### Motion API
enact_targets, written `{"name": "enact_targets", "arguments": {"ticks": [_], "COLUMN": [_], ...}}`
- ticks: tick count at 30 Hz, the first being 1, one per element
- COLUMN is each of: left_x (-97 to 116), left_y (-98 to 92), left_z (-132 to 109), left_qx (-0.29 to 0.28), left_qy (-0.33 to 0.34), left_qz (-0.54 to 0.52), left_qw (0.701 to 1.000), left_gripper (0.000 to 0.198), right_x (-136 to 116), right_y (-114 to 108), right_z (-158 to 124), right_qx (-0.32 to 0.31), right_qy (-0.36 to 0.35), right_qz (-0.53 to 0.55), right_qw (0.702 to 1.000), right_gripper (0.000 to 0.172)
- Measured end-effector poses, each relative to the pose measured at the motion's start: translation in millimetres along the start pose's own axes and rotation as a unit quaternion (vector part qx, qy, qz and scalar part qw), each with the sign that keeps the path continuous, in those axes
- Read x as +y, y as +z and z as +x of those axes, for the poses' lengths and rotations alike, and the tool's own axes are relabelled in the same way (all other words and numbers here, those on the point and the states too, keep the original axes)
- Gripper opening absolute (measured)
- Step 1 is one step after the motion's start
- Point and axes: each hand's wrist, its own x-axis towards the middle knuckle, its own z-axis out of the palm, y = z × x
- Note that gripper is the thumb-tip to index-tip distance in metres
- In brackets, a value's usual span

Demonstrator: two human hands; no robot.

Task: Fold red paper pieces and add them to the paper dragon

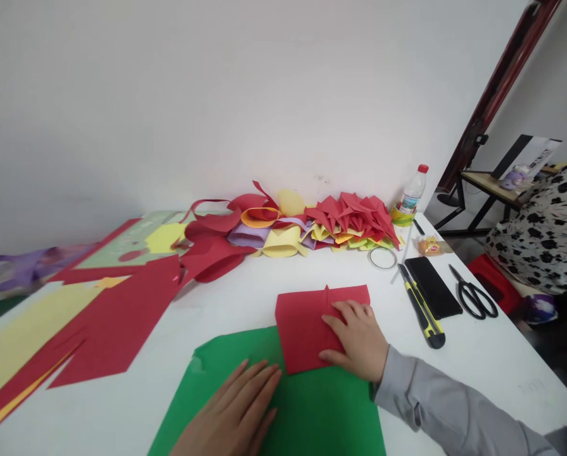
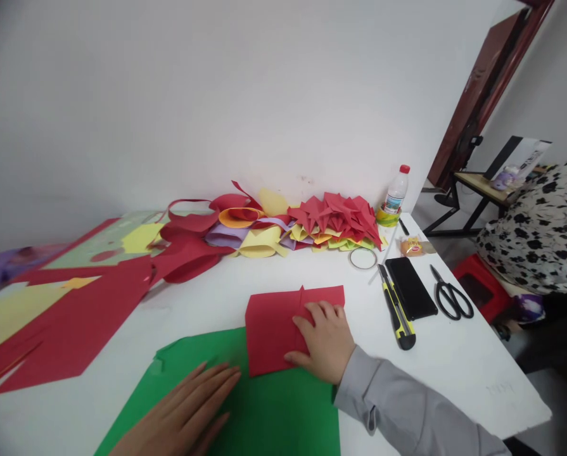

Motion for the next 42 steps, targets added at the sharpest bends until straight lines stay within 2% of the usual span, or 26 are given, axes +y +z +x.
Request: {"name": "enact_targets", "arguments": {"ticks": [4,7,11,14,18,21,23,25,26,29,33,36,42], "left_x": [9,13,8,4,2,3,3,3,3,2,1,4,5], "left_y": [9.7,20.2,24.5,21.1,15.2,15.8,19.9,25.4,27.8,31.4,30.1,29.8,24.9], "left_z": [14,15,16,29,57,73,77,78,78,75,73,74,78], "left_qx": [0.002,0.002,-0.036,-0.073,-0.129,-0.141,-0.107,-0.039,-0.002,0.084,0.153,0.158,0.126], "left_qy": [0.020,0.037,0.042,0.072,0.119,0.155,0.168,0.165,0.161,0.147,0.138,0.139,0.149], "left_qz": [-0.006,0.004,0.006,0.007,-0.020,-0.035,-0.032,-0.026,-0.025,-0.033,-0.046,-0.049,-0.050], "left_qw": [1.000,0.999,0.998,0.995,0.984,0.977,0.979,0.985,0.987,0.985,0.977,0.976,0.979], "left_gripper": [0.041,0.043,0.038,0.029,0.026,0.016,0.011,0.012,0.015,0.027,0.035,0.035,0.034], "right_x": [0,-2,-5,-2,10,18,18,13,10,2,-1,-1,-4], "right_y": [0,-1,-4,-6,-7,-3,1,5,6,5,0,-2,-7], "right_z": [-1,-1,-1,-2,-8,-10,-9,-7,-6,-3,-3,-4,-6], "right_qx": [0.008,0.005,-0.005,-0.013,-0.031,0.001,0.063,0.154,0.205,0.271,0.288,0.292,0.299], "right_qy": [0.000,0.002,0.007,0.005,-0.061,-0.122,-0.164,-0.198,-0.209,-0.242,-0.257,-0.264,-0.277], "right_qz": [0.006,0.013,0.023,0.033,0.044,0.023,-0.008,-0.048,-0.066,-0.083,-0.055,-0.041,-0.053], "right_qw": [1.000,1.000,1.000,0.999,0.997,0.992,0.984,0.967,0.954,0.928,0.921,0.918,0.912], "right_gripper": [0.060,0.059,0.065,0.070,0.071,0.066,0.047,0.020,0.011,0.019,0.018,0.020,0.024]}}
